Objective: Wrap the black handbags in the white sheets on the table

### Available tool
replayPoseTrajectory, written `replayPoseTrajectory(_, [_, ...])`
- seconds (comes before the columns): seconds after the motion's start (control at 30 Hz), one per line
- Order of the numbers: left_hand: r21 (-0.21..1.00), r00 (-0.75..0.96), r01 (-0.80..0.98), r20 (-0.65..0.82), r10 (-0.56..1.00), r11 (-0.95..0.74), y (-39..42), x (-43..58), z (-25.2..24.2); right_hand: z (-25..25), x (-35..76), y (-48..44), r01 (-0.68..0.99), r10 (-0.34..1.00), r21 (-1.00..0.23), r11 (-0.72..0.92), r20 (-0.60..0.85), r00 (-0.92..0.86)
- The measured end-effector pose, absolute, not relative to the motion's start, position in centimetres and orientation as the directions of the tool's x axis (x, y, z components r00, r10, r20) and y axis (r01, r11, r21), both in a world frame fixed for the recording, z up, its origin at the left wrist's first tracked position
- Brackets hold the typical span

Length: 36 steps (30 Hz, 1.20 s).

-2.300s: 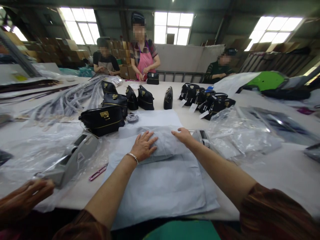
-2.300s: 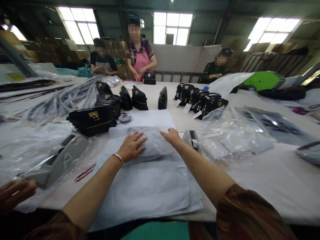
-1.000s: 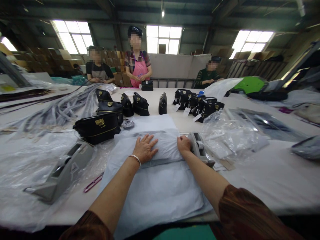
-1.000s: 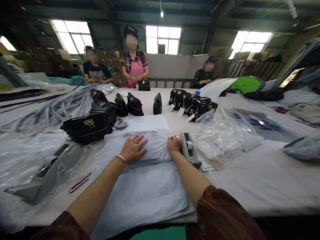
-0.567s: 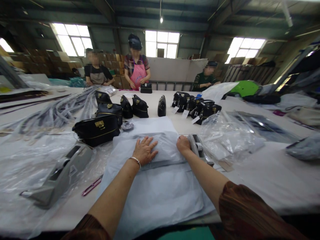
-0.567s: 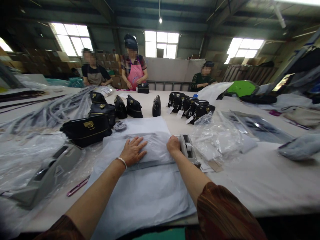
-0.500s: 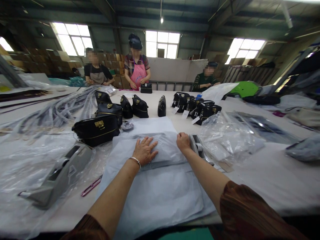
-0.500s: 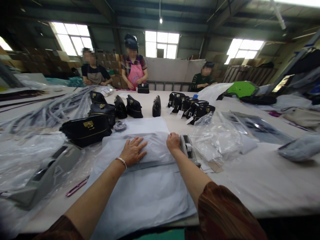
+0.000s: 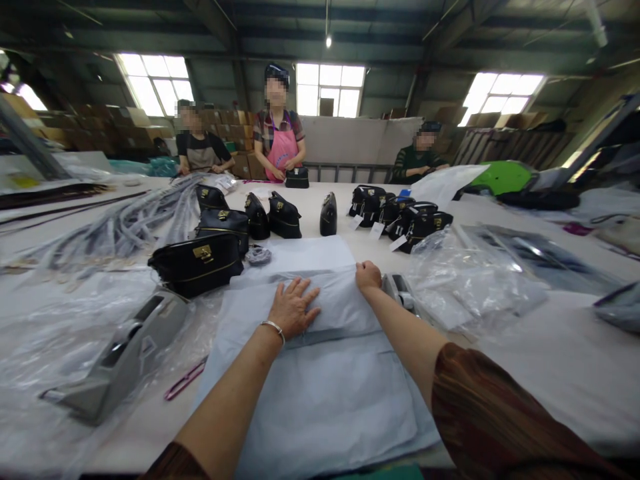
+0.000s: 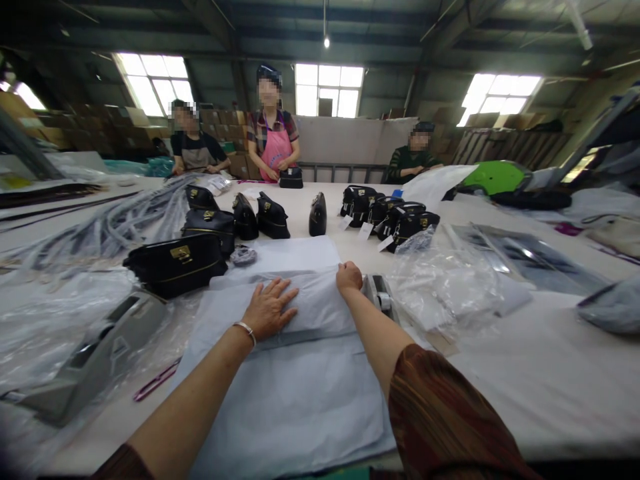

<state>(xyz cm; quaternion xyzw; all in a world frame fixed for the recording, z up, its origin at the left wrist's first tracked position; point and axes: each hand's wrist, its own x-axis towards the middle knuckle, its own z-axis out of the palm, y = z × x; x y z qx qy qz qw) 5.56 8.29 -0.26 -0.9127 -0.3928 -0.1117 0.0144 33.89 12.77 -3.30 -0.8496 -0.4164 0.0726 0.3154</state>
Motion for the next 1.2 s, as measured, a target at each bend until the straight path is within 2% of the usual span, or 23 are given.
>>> replayPoseTrajectory(0.13, [0.061, 0.664, 0.722, 0.218, 0.715, -0.689, 8.2, 5.6, -0.2, -2.6, 33.7, 12.3, 0.634, 0.720, -0.609, -0.477, 0.142, 0.679])
replayPoseTrajectory(0.2, [0.070, 0.662, 0.723, 0.212, 0.719, -0.687, 8.1, 5.5, -0.2, -1.8, 32.7, 11.5, 0.664, 0.714, -0.618, -0.421, 0.227, 0.663])
replayPoseTrajectory(0.27, [0.080, 0.661, 0.722, 0.214, 0.720, -0.687, 8.0, 5.5, -0.3, -0.8, 30.8, 10.2, 0.754, 0.745, -0.626, -0.200, 0.403, 0.532])
replayPoseTrajectory(0.33, [0.089, 0.657, 0.722, 0.224, 0.720, -0.686, 7.9, 5.6, -0.3, -0.2, 27.8, 8.3, 0.795, 0.777, -0.589, 0.146, 0.566, 0.276])
replayPoseTrajectory(0.4, [0.098, 0.648, 0.727, 0.230, 0.726, -0.680, 7.9, 5.6, -0.3, -0.2, 24.4, 6.2, 0.734, 0.789, -0.537, 0.416, 0.614, 0.003])
replayPoseTrajectory(0.47, [0.102, 0.658, 0.722, 0.205, 0.725, -0.684, 7.8, 5.5, -0.2, -0.9, 21.5, 4.4, 0.687, 0.790, -0.504, 0.523, 0.590, -0.168])
replayPoseTrajectory(0.53, [0.103, 0.683, 0.706, 0.164, 0.712, -0.701, 7.9, 5.4, 0.1, -2.1, 19.6, 3.5, 0.703, 0.789, -0.468, 0.535, 0.575, -0.217])
replayPoseTrajectory(0.67, [0.134, 0.738, 0.650, 0.123, 0.663, -0.748, 8.2, 4.7, 0.8, -3.9, 18.9, 3.9, 0.768, 0.807, -0.419, 0.484, 0.554, -0.206])
replayPoseTrajectory(0.8, [0.179, 0.763, 0.613, 0.120, 0.635, -0.770, 9.3, 2.7, 1.0, -3.6, 18.9, 4.1, 0.878, 0.902, -0.360, 0.316, 0.401, -0.160])
replayPoseTrajectory(0.87, [0.192, 0.719, 0.664, 0.102, 0.687, -0.723, 10.2, 1.5, 0.8, -3.2, 18.7, 3.8, 0.936, 0.946, -0.278, 0.216, 0.295, -0.131])
replayPoseTrajectory(0.97, [0.212, 0.638, 0.744, 0.059, 0.768, -0.634, 11.8, 0.0, 0.6, -2.7, 18.3, 3.3, 0.968, 0.970, -0.186, 0.168, 0.205, -0.129])
replayPoseTrajectory(1.1, [0.171, 0.466, 0.869, 0.031, 0.884, -0.464, 14.1, -1.3, 1.5, -2.4, 18.1, 3.1, 0.975, 0.972, -0.159, 0.158, 0.202, -0.124])
replayPoseTrajectory(1.2, [0.104, 0.285, 0.948, 0.132, 0.949, -0.300, 14.0, -1.8, 3.0, -2.5, 18.0, 3.2, 0.975, 0.970, -0.156, 0.157, 0.211, -0.123])
